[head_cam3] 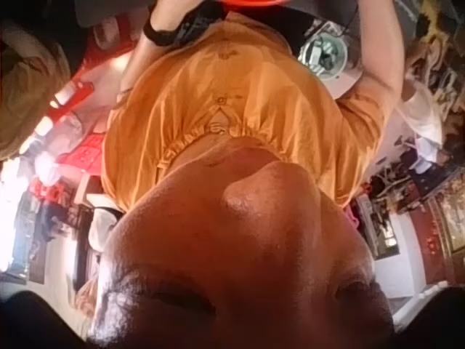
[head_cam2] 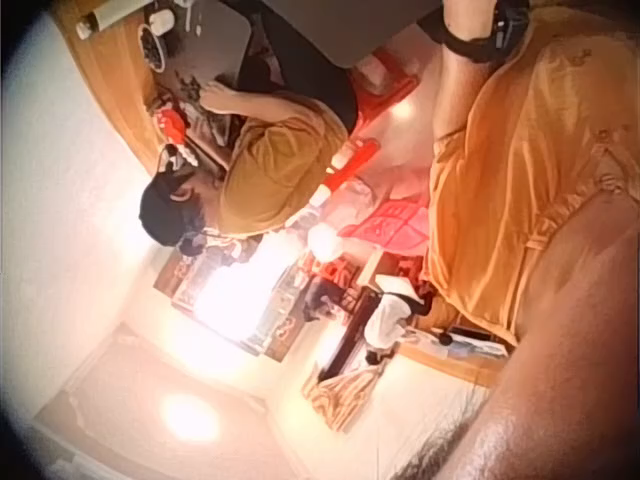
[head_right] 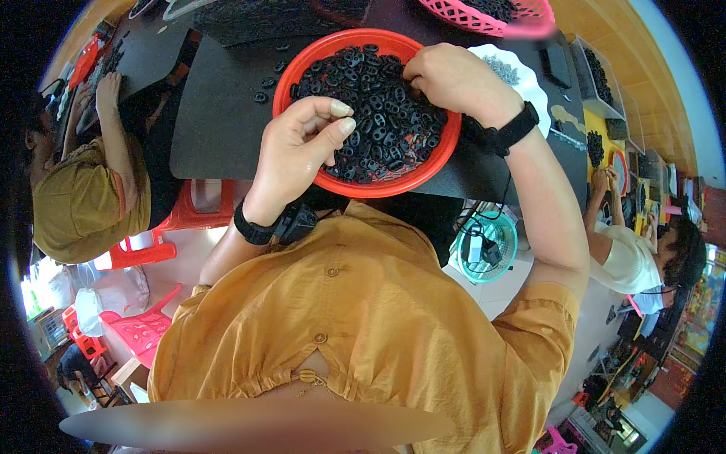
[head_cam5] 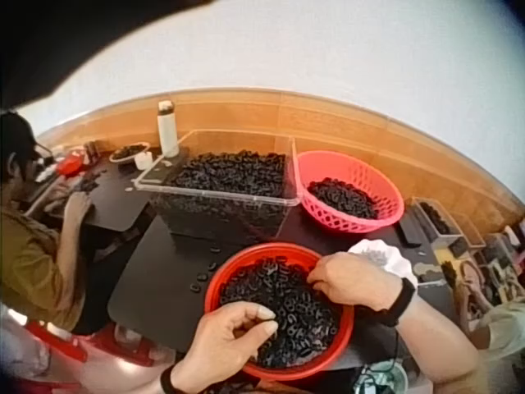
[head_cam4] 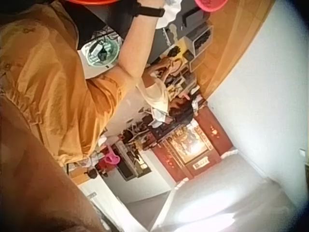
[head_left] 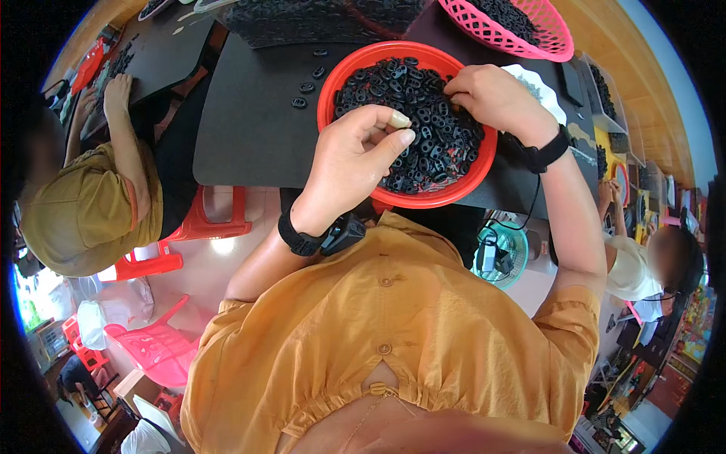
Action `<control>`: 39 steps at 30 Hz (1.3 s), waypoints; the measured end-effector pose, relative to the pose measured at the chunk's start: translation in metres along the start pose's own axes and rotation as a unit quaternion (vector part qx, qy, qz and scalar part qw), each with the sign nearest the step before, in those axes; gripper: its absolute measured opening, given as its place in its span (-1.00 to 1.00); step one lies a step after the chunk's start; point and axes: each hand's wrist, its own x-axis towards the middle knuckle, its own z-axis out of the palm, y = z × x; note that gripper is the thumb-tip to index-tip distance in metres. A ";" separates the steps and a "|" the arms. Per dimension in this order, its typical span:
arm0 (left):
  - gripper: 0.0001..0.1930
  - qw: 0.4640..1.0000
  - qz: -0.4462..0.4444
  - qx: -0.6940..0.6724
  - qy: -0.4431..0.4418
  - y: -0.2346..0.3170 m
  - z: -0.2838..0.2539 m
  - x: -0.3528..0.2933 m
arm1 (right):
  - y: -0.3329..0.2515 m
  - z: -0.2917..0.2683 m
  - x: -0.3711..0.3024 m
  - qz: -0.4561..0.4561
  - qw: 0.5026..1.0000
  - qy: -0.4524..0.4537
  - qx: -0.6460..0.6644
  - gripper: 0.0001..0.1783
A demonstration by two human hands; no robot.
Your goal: The person assembles small plastic cord lock components by picking pieces from a tray and fitting them together by hand.
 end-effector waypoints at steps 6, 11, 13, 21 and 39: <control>-0.86 1.000 -0.013 -0.006 0.003 0.001 0.001 0.000 | -0.008 0.001 0.005 0.018 1.000 -0.007 -0.019 -0.85; -0.84 1.000 -0.005 -0.004 0.013 -0.002 0.000 -0.001 | -0.016 -0.012 0.002 0.053 0.997 -0.008 0.060 -0.84; -0.85 0.996 0.070 -0.006 0.048 -0.006 0.002 0.002 | -0.032 -0.021 -0.007 0.086 0.976 0.086 0.182 -0.86; -0.80 0.999 0.030 0.003 0.011 0.022 -0.003 0.011 | -0.100 -0.031 -0.013 -0.030 0.954 0.218 0.206 -0.91; -0.84 0.999 0.002 -0.038 0.015 0.005 -0.011 0.006 | -0.104 -0.005 -0.021 0.060 0.935 0.207 0.280 -0.83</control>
